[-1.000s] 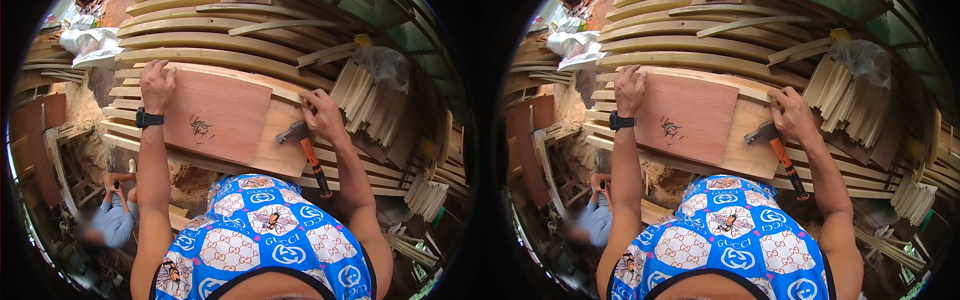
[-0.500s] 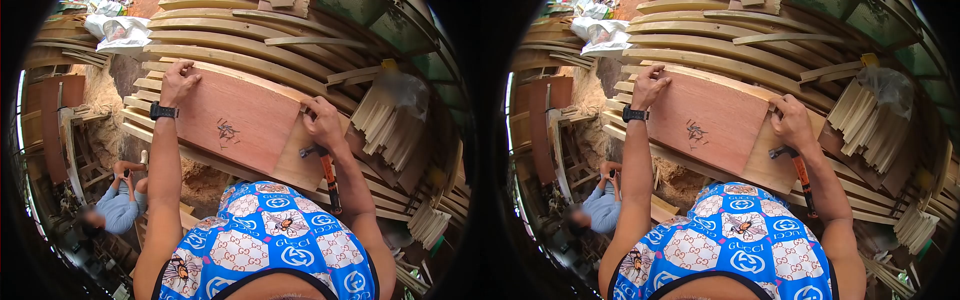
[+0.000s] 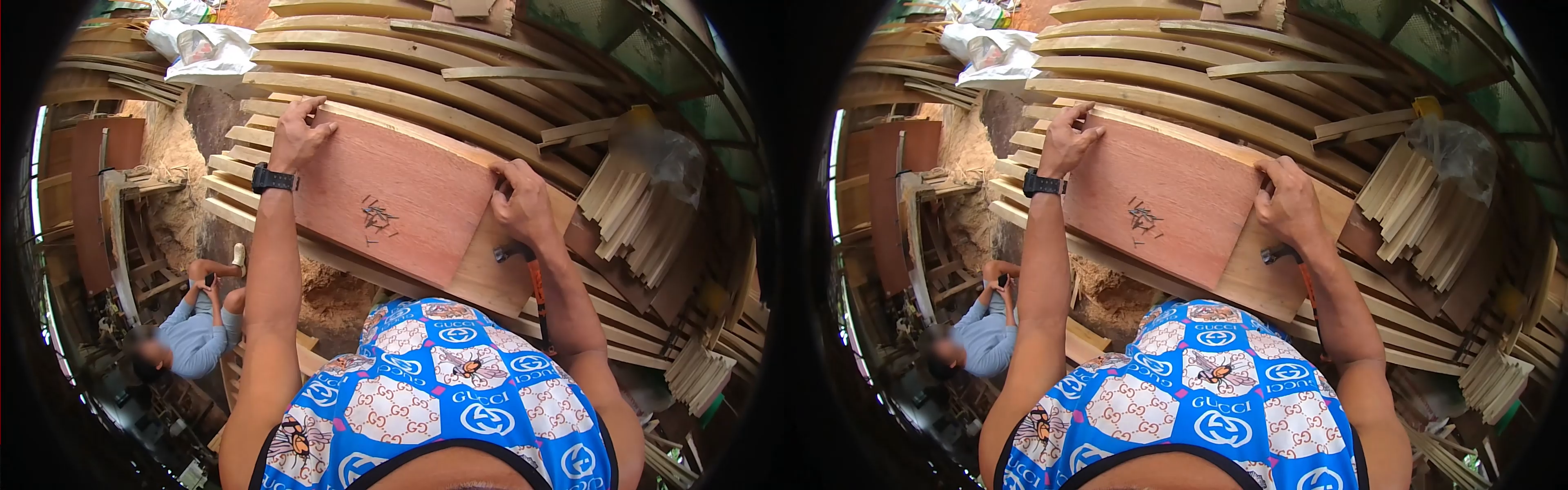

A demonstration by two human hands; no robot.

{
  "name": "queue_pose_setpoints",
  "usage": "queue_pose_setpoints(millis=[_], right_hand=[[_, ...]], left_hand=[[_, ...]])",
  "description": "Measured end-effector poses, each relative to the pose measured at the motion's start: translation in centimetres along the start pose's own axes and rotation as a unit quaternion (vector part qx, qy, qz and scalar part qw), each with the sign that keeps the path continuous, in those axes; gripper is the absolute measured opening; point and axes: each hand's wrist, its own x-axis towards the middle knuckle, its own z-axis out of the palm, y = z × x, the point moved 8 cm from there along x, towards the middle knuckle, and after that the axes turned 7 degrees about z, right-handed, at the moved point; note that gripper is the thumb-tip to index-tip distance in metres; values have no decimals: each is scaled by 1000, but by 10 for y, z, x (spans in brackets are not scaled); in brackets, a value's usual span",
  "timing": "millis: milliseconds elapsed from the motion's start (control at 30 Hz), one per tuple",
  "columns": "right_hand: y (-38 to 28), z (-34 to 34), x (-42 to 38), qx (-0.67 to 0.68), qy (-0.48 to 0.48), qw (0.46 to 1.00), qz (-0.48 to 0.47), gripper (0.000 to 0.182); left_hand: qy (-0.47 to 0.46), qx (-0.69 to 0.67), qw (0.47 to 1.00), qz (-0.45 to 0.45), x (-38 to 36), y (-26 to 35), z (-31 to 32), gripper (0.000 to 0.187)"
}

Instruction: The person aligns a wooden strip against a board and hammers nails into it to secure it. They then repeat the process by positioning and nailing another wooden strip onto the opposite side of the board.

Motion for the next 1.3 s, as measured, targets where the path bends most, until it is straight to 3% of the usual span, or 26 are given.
queue_pose_setpoints(millis=[267,333,600,733,767,833,867,1100,1300], right_hand=[[2,-2,-3,20,15,1000,-9,34],[1,-2,-2,25,17,1000,-4,34],[15,-4,-12,121,2,991,59,32],[14,-13,-14,104,45,993,33,29],[14,-12,-15,72,27,996,35,28],[11,-8,-14,40,44,998,-4,24],[6,-8,-14,94,47,994,15,23],[9,-2,-19,125,44,988,76,32],[14,0,-19,95,72,991,63,39]], left_hand=[[-102,46,994,-1,15,-5,-5,58],[-143,45,988,-39,18,-2,-5,59],[-131,3,991,-24,21,-15,-6,45],[-93,-19,995,28,19,-23,-2,38],[-92,-41,995,-9,16,-18,-2,37],[-105,-56,993,-15,16,-33,8,41],[-87,-14,996,9,15,-27,3,43],[-87,12,996,6,12,-11,-2,54],[-72,20,997,15,9,-17,2,56]])
